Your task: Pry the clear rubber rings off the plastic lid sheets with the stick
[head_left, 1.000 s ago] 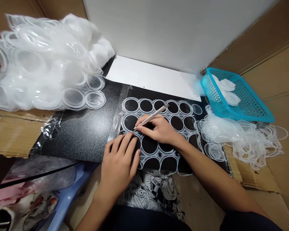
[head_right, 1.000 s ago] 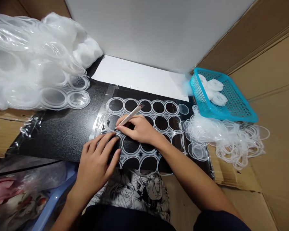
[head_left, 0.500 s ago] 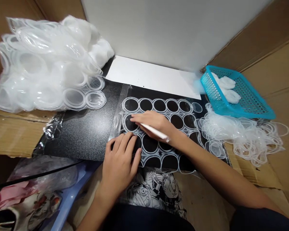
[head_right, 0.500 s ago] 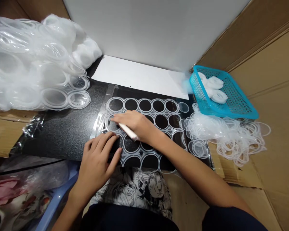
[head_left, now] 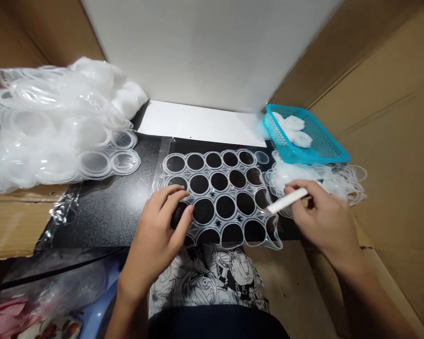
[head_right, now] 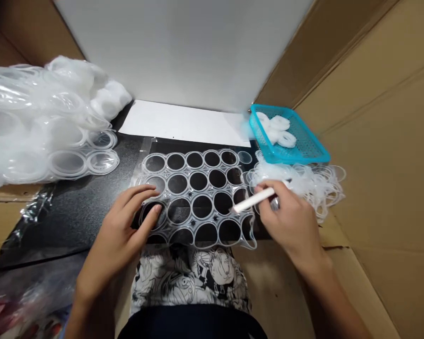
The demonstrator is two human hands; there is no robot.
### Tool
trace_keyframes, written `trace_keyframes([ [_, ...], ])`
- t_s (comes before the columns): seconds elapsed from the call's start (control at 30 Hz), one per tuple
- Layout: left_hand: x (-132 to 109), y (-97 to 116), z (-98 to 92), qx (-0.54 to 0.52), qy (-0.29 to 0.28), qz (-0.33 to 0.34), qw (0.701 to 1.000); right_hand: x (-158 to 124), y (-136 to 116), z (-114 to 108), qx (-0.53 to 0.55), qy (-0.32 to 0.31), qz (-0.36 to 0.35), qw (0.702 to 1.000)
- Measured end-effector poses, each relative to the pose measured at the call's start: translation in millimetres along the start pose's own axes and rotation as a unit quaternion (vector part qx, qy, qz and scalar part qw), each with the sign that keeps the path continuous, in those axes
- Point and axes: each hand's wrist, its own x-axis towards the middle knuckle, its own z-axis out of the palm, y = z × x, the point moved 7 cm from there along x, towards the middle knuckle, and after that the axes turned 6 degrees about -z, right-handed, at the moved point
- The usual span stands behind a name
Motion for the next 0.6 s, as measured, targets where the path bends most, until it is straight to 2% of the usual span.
trace_keyframes([
  [0.07, 23, 16, 0.2, 0.0, -0.013, 0.044, 0.999, -45, 22, -5, -0.012, -0.016, 0.098, 0.995],
  [0.13, 57, 31, 7.4, 0.007, -0.028, 0.086, 0.996, -94, 41, 2, -0.019, -0.054, 0.188, 0.98],
  [0.2, 98, 43, 29.5, 0.017, -0.086, 0.098, 0.991, -139, 53, 21, 0.0, -0.094, 0.253, 0.963],
  [0.27, 139, 49, 63.4, 0.052, -0.164, 0.072, 0.982, -171, 55, 48, 0.105, -0.096, 0.275, 0.951],
  [0.37, 185, 64, 113.9, 0.092, -0.217, 0.063, 0.97, -185, 41, 86, 0.328, -0.017, 0.238, 0.914],
  [0.47, 208, 69, 154.7, 0.125, -0.258, 0.031, 0.958, -179, 29, 113, 0.418, 0.043, 0.235, 0.877],
  [0.53, 215, 68, 170.0, 0.138, -0.284, 0.005, 0.949, -174, 24, 122, 0.43, 0.074, 0.256, 0.863],
  [0.6, 219, 64, 174.3, 0.142, -0.306, -0.017, 0.941, -173, 20, 123, 0.446, 0.087, 0.262, 0.851],
])
